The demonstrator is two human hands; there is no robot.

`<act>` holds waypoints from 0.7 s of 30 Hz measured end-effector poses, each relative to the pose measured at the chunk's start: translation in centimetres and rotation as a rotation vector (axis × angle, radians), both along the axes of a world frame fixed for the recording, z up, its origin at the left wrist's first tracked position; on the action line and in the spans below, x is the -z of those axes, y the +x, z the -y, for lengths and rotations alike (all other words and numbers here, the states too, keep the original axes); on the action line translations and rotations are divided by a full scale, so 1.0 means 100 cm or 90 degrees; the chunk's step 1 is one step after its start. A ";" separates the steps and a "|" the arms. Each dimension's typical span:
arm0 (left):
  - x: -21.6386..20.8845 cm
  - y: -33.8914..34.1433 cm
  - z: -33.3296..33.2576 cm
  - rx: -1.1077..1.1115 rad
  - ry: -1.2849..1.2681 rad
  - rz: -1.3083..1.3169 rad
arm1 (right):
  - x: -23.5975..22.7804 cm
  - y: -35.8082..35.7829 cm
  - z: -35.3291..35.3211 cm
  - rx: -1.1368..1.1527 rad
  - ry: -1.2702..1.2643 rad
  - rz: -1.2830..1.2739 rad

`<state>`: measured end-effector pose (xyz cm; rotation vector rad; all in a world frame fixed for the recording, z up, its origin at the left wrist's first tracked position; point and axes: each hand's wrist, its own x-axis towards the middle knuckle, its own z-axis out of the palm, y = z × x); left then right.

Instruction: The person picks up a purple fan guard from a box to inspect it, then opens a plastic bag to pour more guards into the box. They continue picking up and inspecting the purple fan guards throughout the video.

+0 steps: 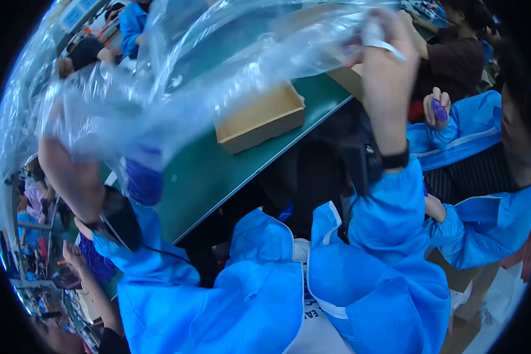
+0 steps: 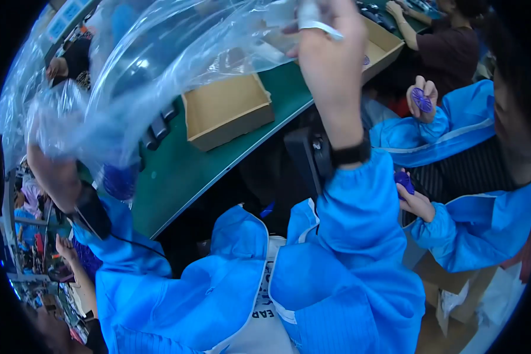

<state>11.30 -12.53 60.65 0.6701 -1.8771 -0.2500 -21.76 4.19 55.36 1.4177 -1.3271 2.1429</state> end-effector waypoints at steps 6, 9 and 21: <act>-0.090 -0.022 0.056 0.140 0.367 -0.183 | 0.048 -0.001 0.061 -0.119 0.230 0.346; -0.116 -0.034 0.057 0.079 0.197 -0.010 | 0.064 0.007 0.071 -0.223 0.319 0.458; -0.160 -0.088 -0.001 -0.009 0.020 0.294 | 0.076 0.024 0.051 0.541 0.172 -0.124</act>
